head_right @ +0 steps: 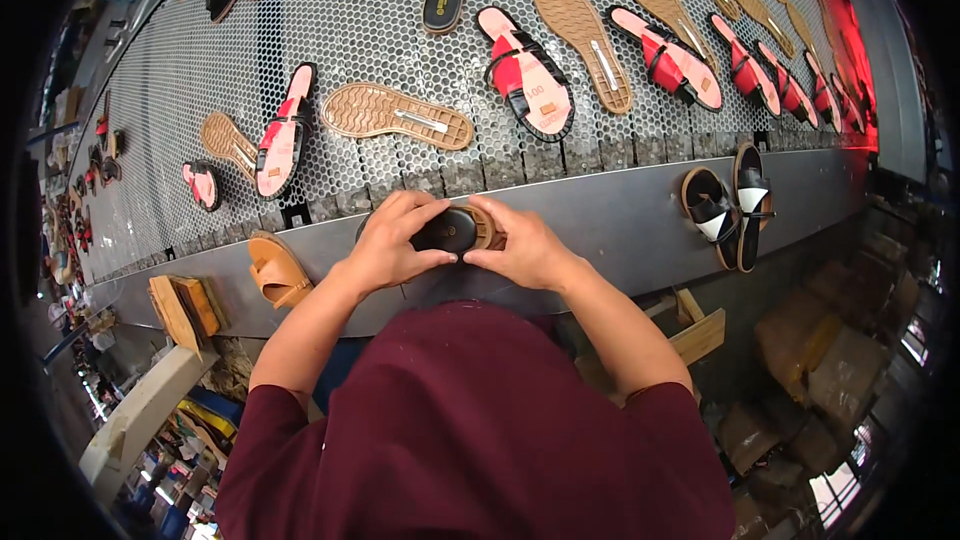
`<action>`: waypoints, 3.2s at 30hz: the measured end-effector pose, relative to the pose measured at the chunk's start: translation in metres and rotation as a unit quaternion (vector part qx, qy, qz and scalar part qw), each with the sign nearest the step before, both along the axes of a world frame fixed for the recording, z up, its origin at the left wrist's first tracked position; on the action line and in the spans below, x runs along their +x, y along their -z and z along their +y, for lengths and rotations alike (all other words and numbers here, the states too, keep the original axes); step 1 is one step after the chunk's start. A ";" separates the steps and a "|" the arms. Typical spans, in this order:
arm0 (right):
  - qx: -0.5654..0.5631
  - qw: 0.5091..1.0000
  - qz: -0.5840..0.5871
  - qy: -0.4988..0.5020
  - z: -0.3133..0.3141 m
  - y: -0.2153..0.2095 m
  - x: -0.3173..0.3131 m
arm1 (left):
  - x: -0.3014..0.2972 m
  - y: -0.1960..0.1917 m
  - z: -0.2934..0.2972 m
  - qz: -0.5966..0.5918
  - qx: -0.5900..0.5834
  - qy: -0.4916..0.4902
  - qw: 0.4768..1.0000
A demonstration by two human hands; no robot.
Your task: The worker is assembling footwear by attaching straps to soles and performing quality inspections on a conveyor belt in a shoe manufacturing environment.
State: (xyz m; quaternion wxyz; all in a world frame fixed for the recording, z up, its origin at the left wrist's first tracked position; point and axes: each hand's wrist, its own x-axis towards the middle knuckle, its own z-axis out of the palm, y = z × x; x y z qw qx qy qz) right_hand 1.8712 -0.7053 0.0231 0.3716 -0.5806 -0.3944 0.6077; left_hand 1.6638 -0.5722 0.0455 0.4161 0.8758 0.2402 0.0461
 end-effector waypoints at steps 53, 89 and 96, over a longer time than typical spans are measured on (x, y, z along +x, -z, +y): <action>-0.110 0.945 0.308 -0.007 0.004 -0.005 0.011 | 0.055 -0.003 0.034 -0.138 -0.562 -0.455 0.677; 0.355 0.830 -0.398 -0.161 0.274 0.001 -0.038 | -0.329 0.022 0.226 -0.112 -0.037 -0.730 0.673; 0.526 0.748 -0.332 -0.233 0.308 -0.095 -0.121 | -0.248 -0.099 0.185 -0.078 -0.346 -0.269 0.896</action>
